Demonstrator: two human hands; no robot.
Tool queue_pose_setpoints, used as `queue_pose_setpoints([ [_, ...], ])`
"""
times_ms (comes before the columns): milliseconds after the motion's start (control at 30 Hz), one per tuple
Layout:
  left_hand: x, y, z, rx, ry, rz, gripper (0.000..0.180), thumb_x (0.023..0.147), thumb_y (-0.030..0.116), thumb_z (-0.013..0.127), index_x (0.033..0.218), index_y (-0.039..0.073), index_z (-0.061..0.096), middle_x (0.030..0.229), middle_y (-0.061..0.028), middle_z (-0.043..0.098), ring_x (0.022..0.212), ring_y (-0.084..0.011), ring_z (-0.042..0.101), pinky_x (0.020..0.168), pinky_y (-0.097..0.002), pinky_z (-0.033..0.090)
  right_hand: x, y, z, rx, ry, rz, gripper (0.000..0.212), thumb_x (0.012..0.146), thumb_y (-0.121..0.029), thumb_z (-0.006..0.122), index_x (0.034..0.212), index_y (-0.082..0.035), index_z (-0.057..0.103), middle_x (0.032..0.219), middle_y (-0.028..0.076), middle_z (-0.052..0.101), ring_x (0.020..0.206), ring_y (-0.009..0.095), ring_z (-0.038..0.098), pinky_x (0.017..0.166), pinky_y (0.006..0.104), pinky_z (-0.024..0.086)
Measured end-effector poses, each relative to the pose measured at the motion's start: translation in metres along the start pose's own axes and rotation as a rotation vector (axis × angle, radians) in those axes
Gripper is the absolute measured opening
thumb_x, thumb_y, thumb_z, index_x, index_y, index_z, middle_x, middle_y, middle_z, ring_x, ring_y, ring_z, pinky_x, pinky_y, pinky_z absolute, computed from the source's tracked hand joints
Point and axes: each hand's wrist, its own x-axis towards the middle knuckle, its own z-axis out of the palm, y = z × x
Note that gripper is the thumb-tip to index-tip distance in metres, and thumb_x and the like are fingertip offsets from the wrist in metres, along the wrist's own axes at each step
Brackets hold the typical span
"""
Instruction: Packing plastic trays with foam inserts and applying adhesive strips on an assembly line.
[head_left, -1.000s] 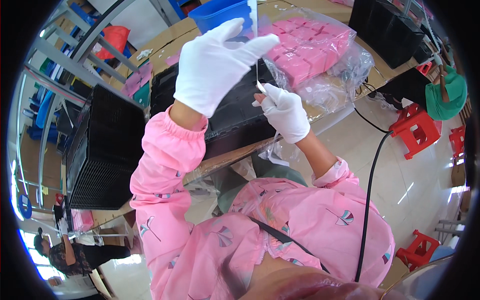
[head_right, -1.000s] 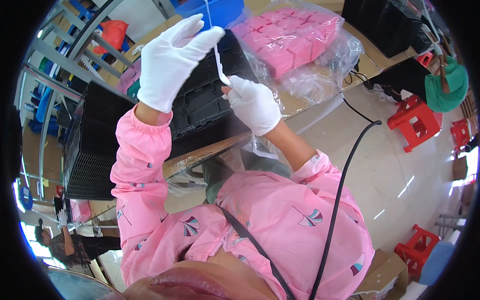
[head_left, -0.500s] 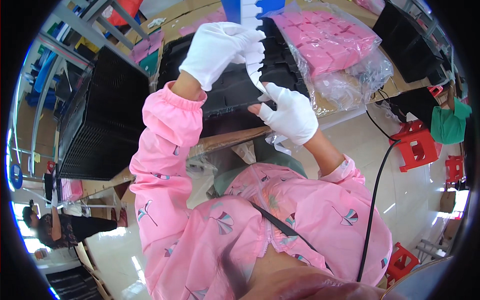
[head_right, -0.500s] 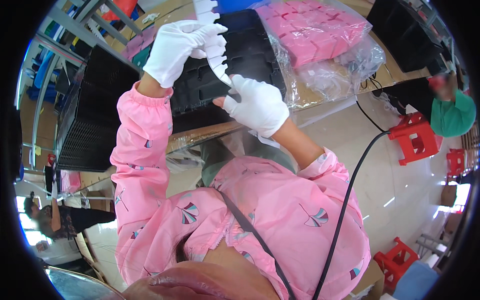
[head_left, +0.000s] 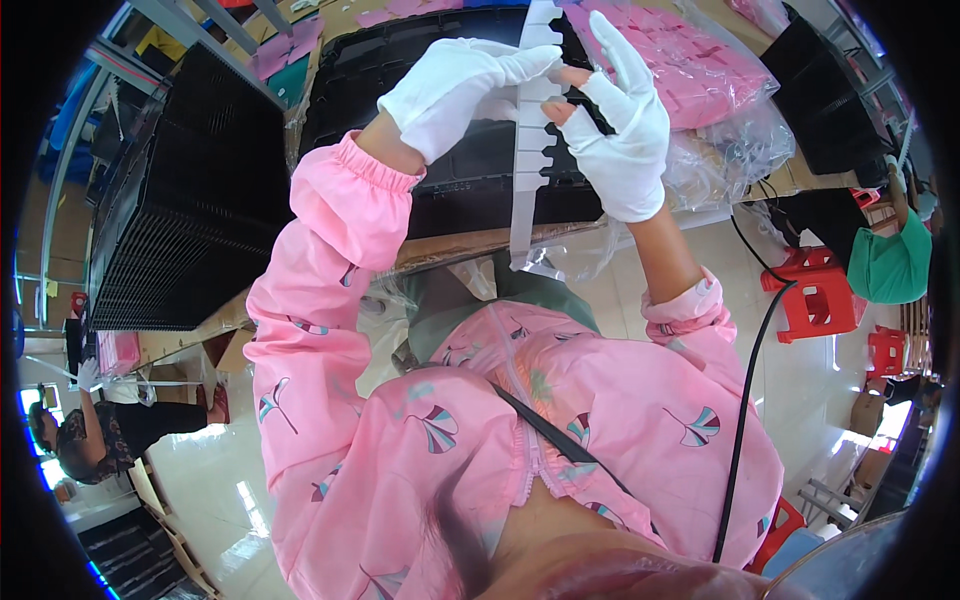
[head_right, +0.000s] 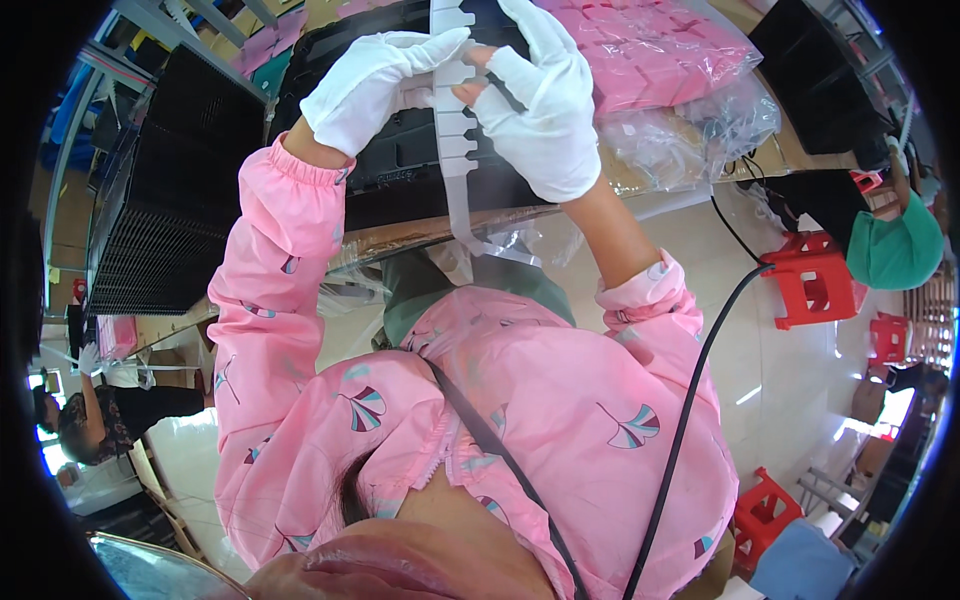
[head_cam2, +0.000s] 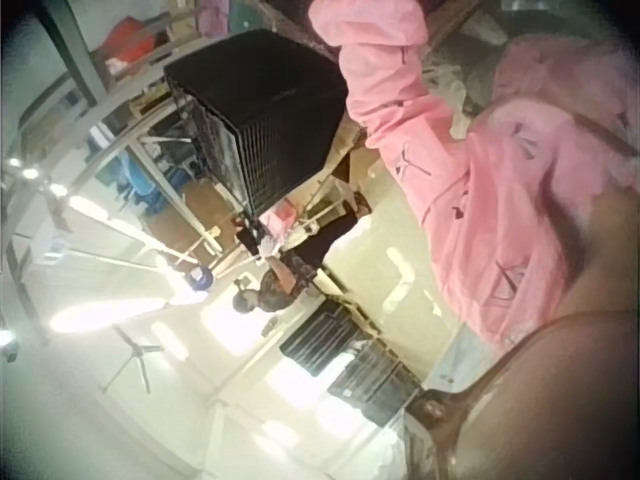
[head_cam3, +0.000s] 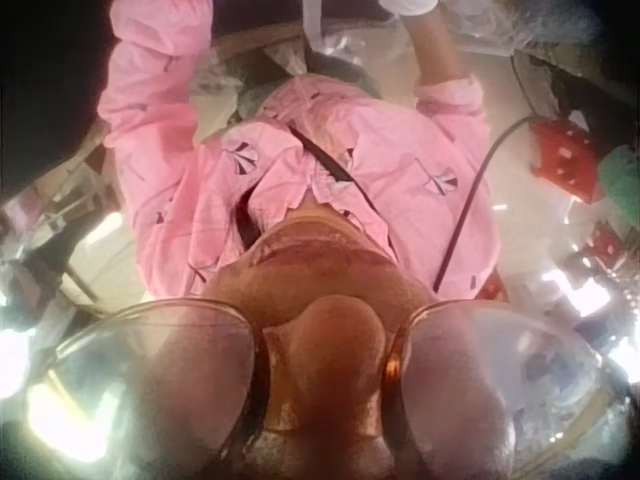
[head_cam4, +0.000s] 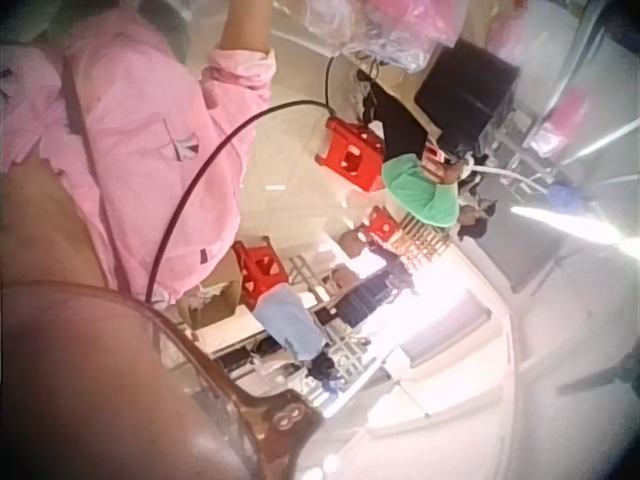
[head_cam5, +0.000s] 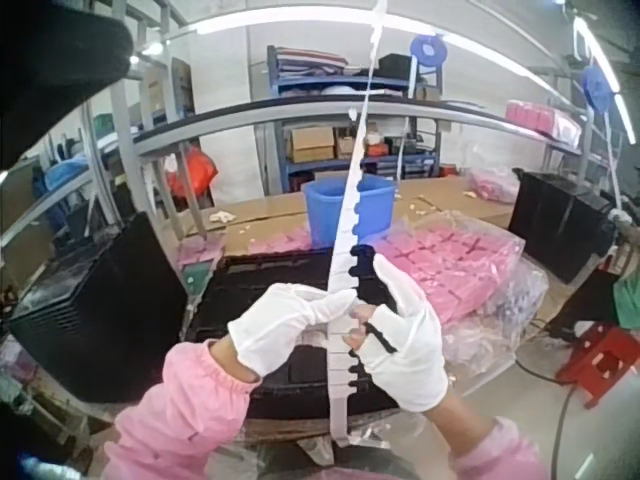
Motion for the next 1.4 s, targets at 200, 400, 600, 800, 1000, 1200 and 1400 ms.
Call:
queue_pose_setpoints([
  [200, 0.011, -0.01, 0.001, -0.114, 0.01, -0.018, 0.037, 0.089, 0.038, 0.059, 0.101, 0.004, 0.068, 0.092, -0.0035, 0.065, 0.083, -0.0095, 0.059, 0.077, -0.0219, 0.048, 0.017, 0.003, 0.001, -0.086, -0.047, -0.082, 0.031, 0.058, -0.003, 0.073, 0.087, 0.001, 0.062, 0.115, 0.022, 0.056, 0.1, 0.04, 0.056, 0.085, 0.046, 0.046],
  [400, 0.013, -0.015, 0.004, -0.291, 0.04, -0.086, 0.031, 0.09, 0.032, 0.059, 0.098, 0.004, 0.069, 0.089, -0.0025, 0.066, 0.079, -0.0067, 0.057, 0.073, -0.019, 0.047, 0.017, 0.013, 0.007, -0.19, 0.03, -0.268, 0.027, 0.06, -0.002, 0.073, 0.085, 0.0, 0.061, 0.111, 0.019, 0.059, 0.096, 0.038, 0.058, 0.08, 0.0456, 0.047],
  [600, 0.011, -0.014, 0.004, -0.271, 0.039, -0.083, 0.029, 0.09, 0.03, 0.059, 0.098, 0.004, 0.069, 0.089, -0.0019, 0.066, 0.081, -0.0066, 0.058, 0.075, -0.0191, 0.048, 0.016, 0.024, 0.01, -0.037, -0.064, -0.347, 0.035, 0.066, 0.001, 0.073, 0.099, -0.004, 0.064, 0.113, 0.015, 0.061, 0.092, 0.029, 0.061, 0.079, 0.0333, 0.049],
  [800, 0.008, -0.017, -0.004, -0.211, 0.056, 0.037, 0.026, 0.092, 0.024, 0.056, 0.102, 0.003, 0.066, 0.091, -0.0032, 0.066, 0.082, -0.0101, 0.061, 0.078, -0.0228, 0.049, 0.017, 0.011, 0.0, 0.042, -0.259, -0.25, 0.024, 0.067, 0.0, 0.071, 0.089, -0.004, 0.062, 0.108, 0.012, 0.063, 0.091, 0.03, 0.06, 0.076, 0.0347, 0.049],
  [1000, -0.004, 0.01, -0.008, -0.113, 0.16, -0.062, 0.029, 0.086, 0.028, 0.066, 0.086, -0.001, 0.069, 0.079, -0.0074, 0.068, 0.068, -0.0135, 0.065, 0.063, -0.0225, 0.051, 0.028, 0.052, -0.033, 0.569, -0.694, 0.721, 0.018, 0.076, -0.003, 0.064, 0.093, 0.002, 0.063, 0.105, 0.013, 0.064, 0.088, 0.017, 0.062, 0.078, 0.0289, 0.05],
  [1200, -0.003, 0.006, -0.011, -0.037, 0.169, -0.039, 0.027, 0.086, 0.025, 0.067, 0.088, -0.001, 0.069, 0.079, -0.0083, 0.068, 0.066, -0.0138, 0.065, 0.061, -0.0227, 0.051, 0.011, 0.089, -0.012, 0.236, -1.24, 0.41, 0.018, 0.075, 0.003, 0.056, 0.09, 0.003, 0.065, 0.096, 0.01, 0.065, 0.08, 0.02, 0.065, 0.075, 0.0285, 0.051],
  [1400, -0.006, 0.009, -0.01, -0.014, 0.182, -0.04, 0.026, 0.086, 0.024, 0.067, 0.09, -0.001, 0.069, 0.078, -0.0076, 0.068, 0.066, -0.013, 0.065, 0.058, -0.0215, 0.049, 0.01, 0.077, 0.008, 0.044, -1.358, 0.291, 0.013, 0.072, 0.004, 0.055, 0.079, 0.0, 0.065, 0.084, 0.008, 0.061, 0.077, 0.023, 0.063, 0.07, 0.0314, 0.049],
])
